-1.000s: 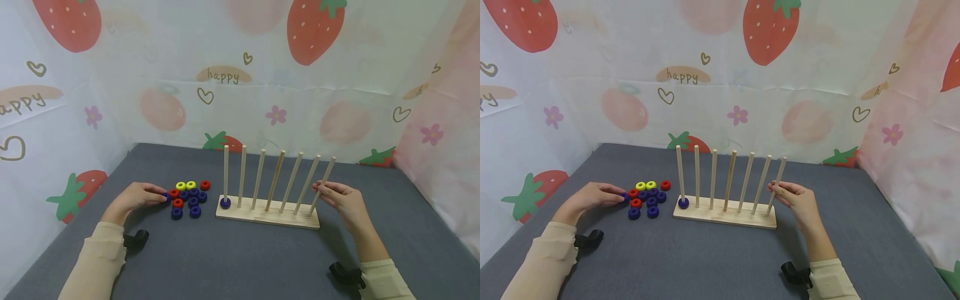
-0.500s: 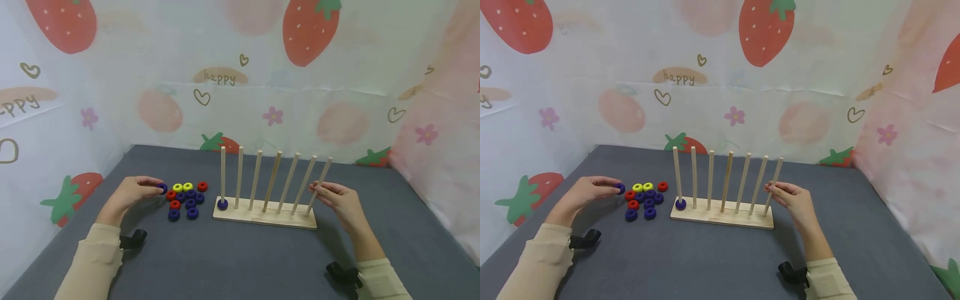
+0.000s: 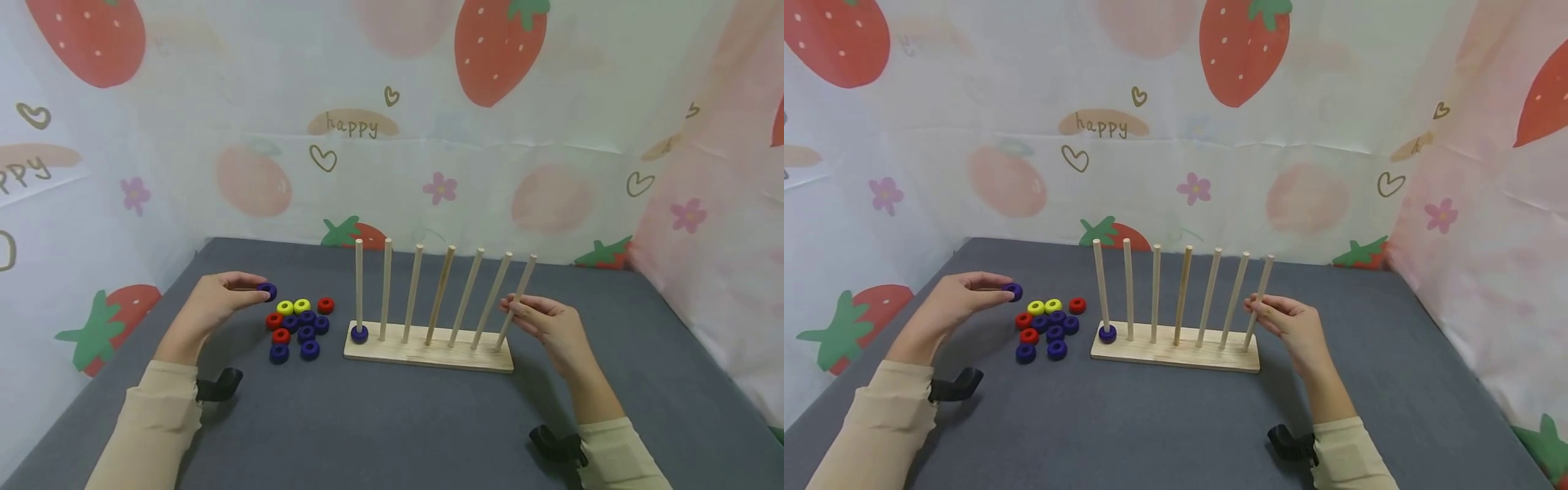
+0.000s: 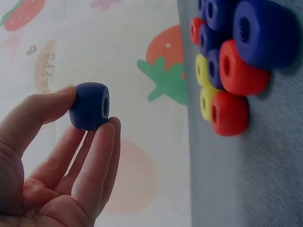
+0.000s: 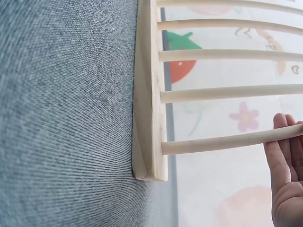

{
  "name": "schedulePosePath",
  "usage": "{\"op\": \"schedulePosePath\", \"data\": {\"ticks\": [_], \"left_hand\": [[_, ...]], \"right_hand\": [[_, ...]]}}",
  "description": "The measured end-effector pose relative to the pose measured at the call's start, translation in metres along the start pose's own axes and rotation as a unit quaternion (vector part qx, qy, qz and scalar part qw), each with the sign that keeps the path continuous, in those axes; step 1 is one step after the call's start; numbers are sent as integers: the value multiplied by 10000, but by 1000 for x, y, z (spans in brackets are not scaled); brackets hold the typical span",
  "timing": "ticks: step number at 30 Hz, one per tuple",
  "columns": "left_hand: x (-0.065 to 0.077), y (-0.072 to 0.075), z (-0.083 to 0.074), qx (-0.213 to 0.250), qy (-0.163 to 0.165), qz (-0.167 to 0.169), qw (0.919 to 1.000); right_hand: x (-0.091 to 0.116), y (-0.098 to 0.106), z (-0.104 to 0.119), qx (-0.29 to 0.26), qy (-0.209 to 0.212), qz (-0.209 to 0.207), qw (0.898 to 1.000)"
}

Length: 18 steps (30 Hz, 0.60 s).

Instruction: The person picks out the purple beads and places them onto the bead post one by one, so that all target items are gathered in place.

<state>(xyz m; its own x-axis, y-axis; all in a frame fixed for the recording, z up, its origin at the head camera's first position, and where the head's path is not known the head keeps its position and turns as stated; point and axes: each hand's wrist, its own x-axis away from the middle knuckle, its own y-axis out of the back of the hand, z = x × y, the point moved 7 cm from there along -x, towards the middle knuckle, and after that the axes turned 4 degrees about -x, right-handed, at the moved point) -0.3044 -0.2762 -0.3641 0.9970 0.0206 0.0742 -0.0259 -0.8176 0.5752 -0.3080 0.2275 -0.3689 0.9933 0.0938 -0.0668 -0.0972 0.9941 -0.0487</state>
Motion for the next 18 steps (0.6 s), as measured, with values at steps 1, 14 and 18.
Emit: {"op": "schedulePosePath", "data": {"ticks": [1,14,18], "left_hand": [[0,0,-2,8,16,3,10000],[-5,-6,-28,354,-13,62,9994],[-6,-9,-41,424,-157,56,9990]], "right_hand": [[0,0,0,-17,1,1,10000],[0,0,0,25,30,5,10000],[0,1,-1,112,69,45,9999]]}}
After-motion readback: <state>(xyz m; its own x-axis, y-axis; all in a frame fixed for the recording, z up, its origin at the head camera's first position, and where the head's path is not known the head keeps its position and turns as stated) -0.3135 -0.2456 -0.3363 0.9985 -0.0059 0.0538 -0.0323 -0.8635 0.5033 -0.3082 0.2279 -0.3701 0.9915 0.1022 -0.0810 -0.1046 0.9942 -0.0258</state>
